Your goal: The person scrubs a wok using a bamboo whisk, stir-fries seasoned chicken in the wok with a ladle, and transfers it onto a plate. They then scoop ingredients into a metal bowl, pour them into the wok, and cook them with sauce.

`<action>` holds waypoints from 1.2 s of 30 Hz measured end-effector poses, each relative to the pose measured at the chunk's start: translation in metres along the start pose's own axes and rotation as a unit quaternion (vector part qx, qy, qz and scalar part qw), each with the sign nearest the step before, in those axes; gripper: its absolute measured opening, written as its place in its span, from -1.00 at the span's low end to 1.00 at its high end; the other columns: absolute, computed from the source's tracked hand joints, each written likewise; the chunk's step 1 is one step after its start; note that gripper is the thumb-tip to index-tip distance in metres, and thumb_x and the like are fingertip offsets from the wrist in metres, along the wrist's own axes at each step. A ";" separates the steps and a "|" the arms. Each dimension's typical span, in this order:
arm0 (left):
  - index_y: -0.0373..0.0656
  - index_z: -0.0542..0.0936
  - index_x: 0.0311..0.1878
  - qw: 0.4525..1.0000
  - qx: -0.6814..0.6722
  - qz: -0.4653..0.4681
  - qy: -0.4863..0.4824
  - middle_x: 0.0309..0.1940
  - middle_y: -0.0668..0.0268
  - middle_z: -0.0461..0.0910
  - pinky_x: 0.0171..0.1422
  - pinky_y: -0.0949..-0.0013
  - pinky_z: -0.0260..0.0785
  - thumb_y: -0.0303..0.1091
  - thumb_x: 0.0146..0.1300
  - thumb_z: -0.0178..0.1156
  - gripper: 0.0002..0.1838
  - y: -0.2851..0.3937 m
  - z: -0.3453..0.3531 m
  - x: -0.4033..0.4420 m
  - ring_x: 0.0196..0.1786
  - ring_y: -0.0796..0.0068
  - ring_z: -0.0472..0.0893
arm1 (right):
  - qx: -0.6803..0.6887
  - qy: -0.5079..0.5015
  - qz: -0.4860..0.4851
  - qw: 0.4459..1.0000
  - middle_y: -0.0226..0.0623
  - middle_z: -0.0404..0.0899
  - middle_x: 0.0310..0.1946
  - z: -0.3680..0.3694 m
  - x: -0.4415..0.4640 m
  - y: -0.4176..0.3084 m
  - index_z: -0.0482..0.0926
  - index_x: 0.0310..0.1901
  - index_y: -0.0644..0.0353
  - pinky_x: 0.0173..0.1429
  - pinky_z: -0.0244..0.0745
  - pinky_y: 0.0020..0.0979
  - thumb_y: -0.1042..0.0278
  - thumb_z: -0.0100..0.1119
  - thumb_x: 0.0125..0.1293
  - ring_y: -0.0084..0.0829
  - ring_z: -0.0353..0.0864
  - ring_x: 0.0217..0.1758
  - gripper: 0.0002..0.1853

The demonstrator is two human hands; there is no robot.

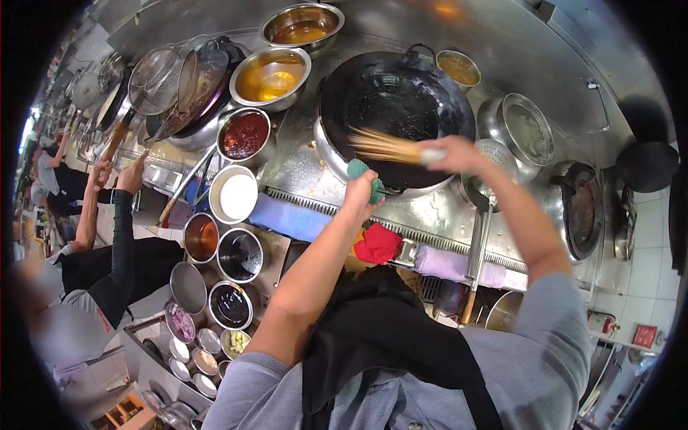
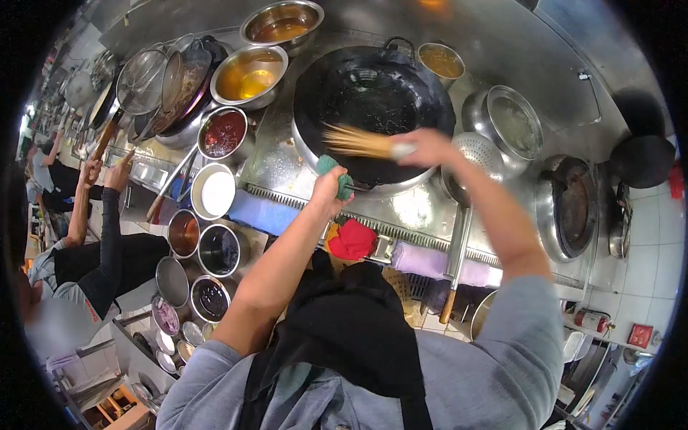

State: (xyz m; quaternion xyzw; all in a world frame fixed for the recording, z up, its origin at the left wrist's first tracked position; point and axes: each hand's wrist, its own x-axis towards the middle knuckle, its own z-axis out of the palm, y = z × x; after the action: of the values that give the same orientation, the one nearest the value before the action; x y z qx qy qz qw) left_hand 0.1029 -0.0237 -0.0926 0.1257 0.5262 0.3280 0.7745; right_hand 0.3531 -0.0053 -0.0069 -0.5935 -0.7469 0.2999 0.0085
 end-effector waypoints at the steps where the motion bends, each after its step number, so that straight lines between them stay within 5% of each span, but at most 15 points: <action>1: -0.08 0.40 -0.22 1.000 -0.002 0.002 -0.007 -0.45 0.31 0.43 -0.38 0.24 0.36 -0.29 0.09 0.17 -0.79 0.000 0.000 0.001 -0.40 0.39 0.46 | -0.067 0.004 0.015 0.998 -0.12 0.62 -0.13 -0.031 0.003 0.049 0.51 0.11 -0.04 0.11 0.45 -0.23 0.06 0.37 -0.06 -0.12 0.61 -0.07 -0.39; 2: -0.08 0.40 -0.22 1.000 -0.002 0.002 -0.010 -0.45 0.31 0.43 -0.38 0.24 0.36 -0.29 0.09 0.17 -0.79 0.001 0.002 0.000 -0.40 0.39 0.46 | -0.208 0.096 0.239 0.944 -0.14 0.62 -0.12 -0.055 0.009 0.069 0.57 -0.01 0.04 0.02 0.49 -0.20 0.06 0.31 -0.01 -0.12 0.61 -0.08 -0.51; 4: -0.08 0.40 -0.22 1.000 -0.017 -0.001 0.002 -0.46 0.31 0.43 -0.38 0.24 0.36 -0.29 0.10 0.16 -0.79 0.001 0.003 -0.004 -0.39 0.40 0.46 | -0.056 0.432 0.341 0.833 -0.13 0.62 -0.13 -0.064 0.022 0.062 0.58 -0.15 0.13 -0.03 0.51 -0.18 0.09 0.21 0.07 -0.10 0.61 -0.08 -0.64; 8: -0.07 0.41 -0.23 1.000 -0.002 -0.018 -0.012 -0.46 0.31 0.43 -0.40 0.25 0.36 -0.29 0.10 0.16 -0.80 -0.001 0.002 0.000 -0.40 0.39 0.46 | -0.096 0.185 0.258 0.943 -0.03 0.59 -0.11 0.042 0.071 0.007 0.58 -0.03 0.04 0.10 0.45 -0.20 0.14 0.15 0.10 -0.05 0.58 -0.02 -0.62; 11: -0.06 0.41 -0.25 1.000 -0.009 -0.007 -0.003 -0.47 0.31 0.44 -0.43 0.27 0.37 -0.28 0.10 0.15 -0.81 0.004 0.005 -0.004 -0.43 0.38 0.46 | 0.062 0.095 0.021 0.993 -0.11 0.61 -0.10 0.044 0.028 -0.036 0.54 0.08 -0.11 0.18 0.39 -0.27 0.09 0.32 0.00 -0.13 0.58 0.00 -0.48; 13: -0.06 0.41 -0.25 1.000 0.001 -0.022 -0.014 -0.46 0.31 0.44 -0.41 0.26 0.37 -0.27 0.10 0.15 -0.81 -0.001 -0.003 0.007 -0.42 0.38 0.46 | -0.048 0.030 -0.003 0.998 -0.26 0.62 -0.08 0.006 0.001 0.050 0.54 0.09 -0.13 0.13 0.42 -0.32 0.07 0.38 -0.03 -0.24 0.59 -0.01 -0.44; 16: -0.03 0.43 -0.25 1.000 0.027 -0.015 -0.007 -0.43 0.31 0.45 -0.37 0.26 0.37 -0.21 0.09 0.16 -0.79 0.001 -0.004 0.003 -0.36 0.37 0.45 | -0.144 0.303 0.394 0.856 -0.07 0.60 -0.09 -0.078 -0.050 0.086 0.57 -0.04 0.02 0.04 0.47 -0.18 0.06 0.19 0.12 -0.12 0.59 -0.03 -0.61; 18: -0.02 0.43 -0.25 0.998 0.013 -0.042 -0.038 -0.41 0.32 0.46 -0.37 0.29 0.36 -0.15 0.08 0.20 -0.75 0.003 -0.006 0.018 -0.35 0.37 0.44 | -0.056 0.543 0.335 0.768 -0.01 0.62 -0.16 -0.103 -0.087 0.094 0.33 0.26 0.10 0.01 0.47 -0.16 0.08 0.12 0.18 -0.10 0.62 -0.09 -0.40; 19: -0.02 0.43 -0.25 0.997 0.027 -0.050 -0.049 -0.40 0.32 0.46 -0.38 0.30 0.35 -0.07 0.06 0.24 -0.69 0.009 -0.005 0.011 -0.34 0.37 0.44 | 0.203 0.559 0.287 0.751 -0.08 0.61 -0.15 -0.100 -0.112 0.070 0.24 0.33 0.03 -0.10 0.52 -0.28 0.08 0.13 0.20 -0.27 0.64 -0.21 -0.34; 22: -0.02 0.42 -0.31 0.989 0.035 -0.106 -0.100 -0.47 0.31 0.47 -0.49 0.43 0.34 0.18 0.07 0.25 -0.54 0.024 -0.019 -0.001 -0.47 0.39 0.48 | 0.147 0.631 0.216 0.730 -0.23 0.58 -0.16 -0.025 -0.151 0.054 0.24 0.35 -0.08 -0.32 0.52 -0.42 0.20 0.13 0.23 -0.48 0.60 -0.37 -0.38; 26: -0.13 0.48 -0.19 0.955 -0.065 -0.109 -0.267 -0.46 0.20 0.51 -0.53 0.48 0.38 0.27 0.07 0.20 -0.41 0.013 -0.089 -0.009 -0.55 0.41 0.47 | 0.469 0.401 0.246 0.748 -0.39 0.55 -0.23 0.089 -0.228 -0.028 0.43 0.21 0.03 -0.38 0.50 -0.48 0.31 0.14 0.20 -0.56 0.55 -0.42 -0.51; 29: -0.17 0.48 -0.07 0.951 -0.050 -0.160 -0.260 -0.45 0.17 0.53 -0.52 0.45 0.41 0.17 0.13 0.19 -0.43 -0.002 -0.118 -0.034 -0.53 0.42 0.50 | 0.266 0.290 0.285 0.874 -0.16 0.56 -0.06 0.153 -0.240 -0.036 0.55 0.08 0.02 0.03 0.46 -0.32 0.37 0.12 0.14 -0.25 0.57 -0.07 -0.59; 32: -0.19 0.44 0.01 0.940 0.299 -0.070 -0.151 -0.36 0.11 0.56 -0.39 0.31 0.49 0.01 0.13 0.21 -0.48 -0.027 -0.113 -0.032 -0.39 0.28 0.60 | 0.198 0.186 0.346 0.898 -0.02 0.51 0.02 0.168 -0.215 -0.057 0.56 0.06 0.05 0.16 0.40 -0.27 0.39 0.14 0.11 -0.08 0.50 0.10 -0.59; 34: -0.17 0.37 0.06 0.604 0.720 0.323 -0.111 -0.27 0.04 0.58 -0.19 0.16 0.50 -0.14 0.06 0.25 -0.47 -0.050 -0.103 -0.026 -0.20 0.11 0.63 | 0.144 0.147 0.372 0.905 0.00 0.49 0.04 0.195 -0.212 -0.051 0.54 0.06 0.11 0.17 0.39 -0.28 0.39 0.17 0.10 -0.04 0.48 0.11 -0.58; 36: -0.15 0.31 0.09 0.556 0.791 0.233 -0.104 -0.20 -0.04 0.55 -0.02 0.11 0.45 -0.15 0.00 0.29 -0.39 -0.054 -0.058 -0.052 -0.07 0.03 0.60 | 0.057 0.351 0.247 0.901 0.02 0.47 0.04 0.222 -0.221 -0.042 0.54 0.05 0.12 0.17 0.38 -0.22 0.40 0.15 0.12 0.01 0.45 0.10 -0.60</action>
State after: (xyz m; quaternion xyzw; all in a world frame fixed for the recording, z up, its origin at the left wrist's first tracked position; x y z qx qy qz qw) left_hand 0.0594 -0.1060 -0.1078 0.8394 0.4418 -0.0660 0.3097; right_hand 0.2991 -0.3041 -0.0937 -0.8243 -0.5063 0.1072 0.2296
